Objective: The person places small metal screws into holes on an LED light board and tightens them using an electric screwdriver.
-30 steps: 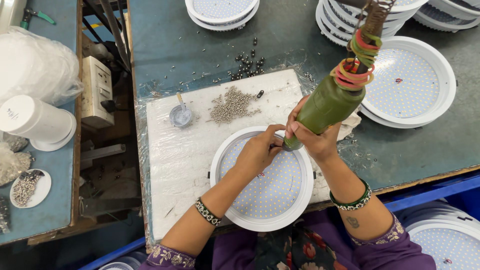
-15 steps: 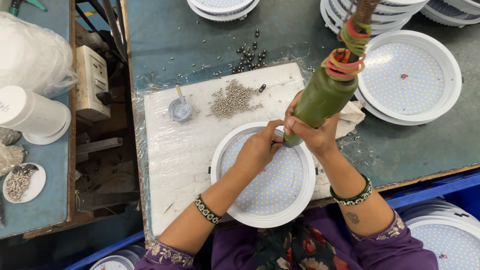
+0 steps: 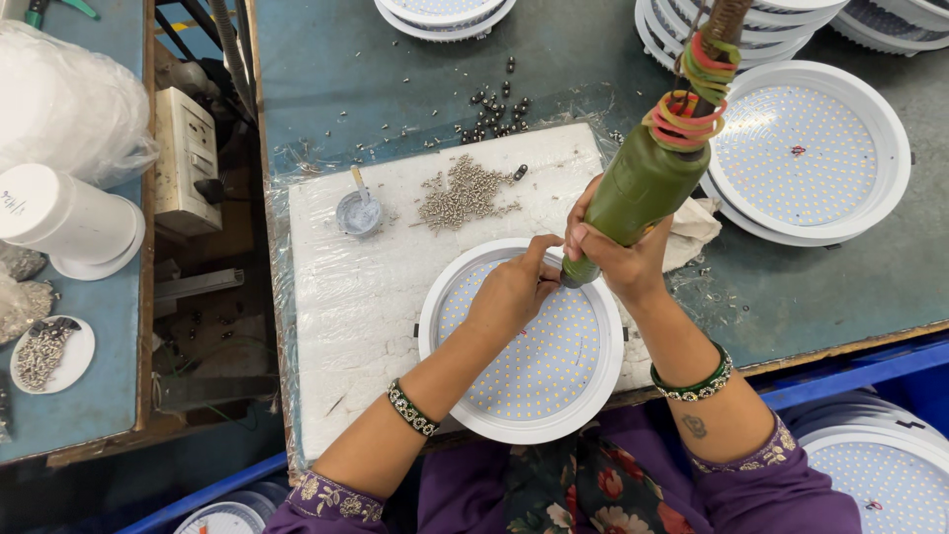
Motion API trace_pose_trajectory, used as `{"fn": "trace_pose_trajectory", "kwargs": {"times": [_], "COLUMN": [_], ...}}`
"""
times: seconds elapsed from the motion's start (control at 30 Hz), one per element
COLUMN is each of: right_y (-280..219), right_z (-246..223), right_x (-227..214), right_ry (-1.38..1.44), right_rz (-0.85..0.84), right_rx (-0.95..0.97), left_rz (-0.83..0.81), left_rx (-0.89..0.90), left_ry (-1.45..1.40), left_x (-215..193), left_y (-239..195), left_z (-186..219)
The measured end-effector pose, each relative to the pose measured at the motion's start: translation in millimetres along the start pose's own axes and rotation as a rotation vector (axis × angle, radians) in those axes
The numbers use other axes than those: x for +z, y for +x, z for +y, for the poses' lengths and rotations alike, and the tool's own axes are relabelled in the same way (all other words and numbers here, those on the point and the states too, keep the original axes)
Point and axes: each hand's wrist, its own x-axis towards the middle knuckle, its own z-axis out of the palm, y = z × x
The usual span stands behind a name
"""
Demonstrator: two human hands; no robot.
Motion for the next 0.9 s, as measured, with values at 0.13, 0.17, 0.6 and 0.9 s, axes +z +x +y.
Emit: {"fn": "trace_pose_trajectory", "kwargs": {"times": [0.13, 0.17, 0.6, 0.9], "right_y": [-1.7, -2.5, -1.4, -0.1], "right_z": [4.2, 5.1, 4.7, -44.6], "right_x": [-1.3, -1.8, -3.1, -9.4], "right_ry": [0.011, 0.014, 0.052, 0.110], "right_rz": [0.002, 0.004, -0.010, -0.017], "right_rx": [-0.001, 0.001, 0.018, 0.005], "left_rz": [-0.007, -0.012, -0.006, 0.001], "left_rx": [-0.005, -0.008, 0.002, -0.014], "left_ry": [-0.010, -0.007, -0.016, -0.002], "left_x": [-0.1, 0.2, 2.0, -51.0], "left_y": [-0.3, -0.8, -1.0, -13.2], "left_z": [-1.2, -1.1, -3.5, -3.6]}}
